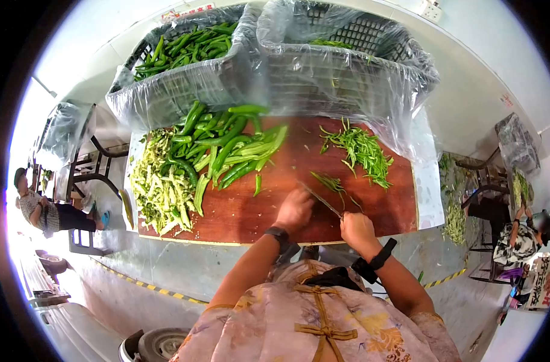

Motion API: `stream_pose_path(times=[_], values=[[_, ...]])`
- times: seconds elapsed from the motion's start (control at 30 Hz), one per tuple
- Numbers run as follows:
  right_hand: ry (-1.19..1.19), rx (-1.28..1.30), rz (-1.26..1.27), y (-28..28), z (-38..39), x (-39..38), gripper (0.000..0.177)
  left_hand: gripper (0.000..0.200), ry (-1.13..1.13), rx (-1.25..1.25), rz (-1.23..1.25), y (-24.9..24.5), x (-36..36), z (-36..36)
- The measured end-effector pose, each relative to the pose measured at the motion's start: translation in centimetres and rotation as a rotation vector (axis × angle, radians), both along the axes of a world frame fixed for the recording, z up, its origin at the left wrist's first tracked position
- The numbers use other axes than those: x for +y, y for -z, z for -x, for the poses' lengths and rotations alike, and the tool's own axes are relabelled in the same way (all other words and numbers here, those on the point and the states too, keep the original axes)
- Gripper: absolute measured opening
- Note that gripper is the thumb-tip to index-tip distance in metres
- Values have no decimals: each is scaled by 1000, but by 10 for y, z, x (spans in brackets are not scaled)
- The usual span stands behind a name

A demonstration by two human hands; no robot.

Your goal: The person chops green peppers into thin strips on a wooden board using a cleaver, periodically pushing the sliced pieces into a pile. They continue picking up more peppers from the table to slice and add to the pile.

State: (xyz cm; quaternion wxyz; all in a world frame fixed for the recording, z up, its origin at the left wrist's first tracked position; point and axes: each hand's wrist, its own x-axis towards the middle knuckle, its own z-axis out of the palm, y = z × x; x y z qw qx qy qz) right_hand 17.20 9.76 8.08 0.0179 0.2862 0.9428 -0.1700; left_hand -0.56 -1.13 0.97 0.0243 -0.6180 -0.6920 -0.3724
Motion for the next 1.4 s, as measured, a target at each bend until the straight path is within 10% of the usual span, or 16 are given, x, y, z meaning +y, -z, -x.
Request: stream_pose_path(times=[1.4], values=[[13,54,30,16,51,9,25,30,-62,-24,-129,-6,-7,-3]])
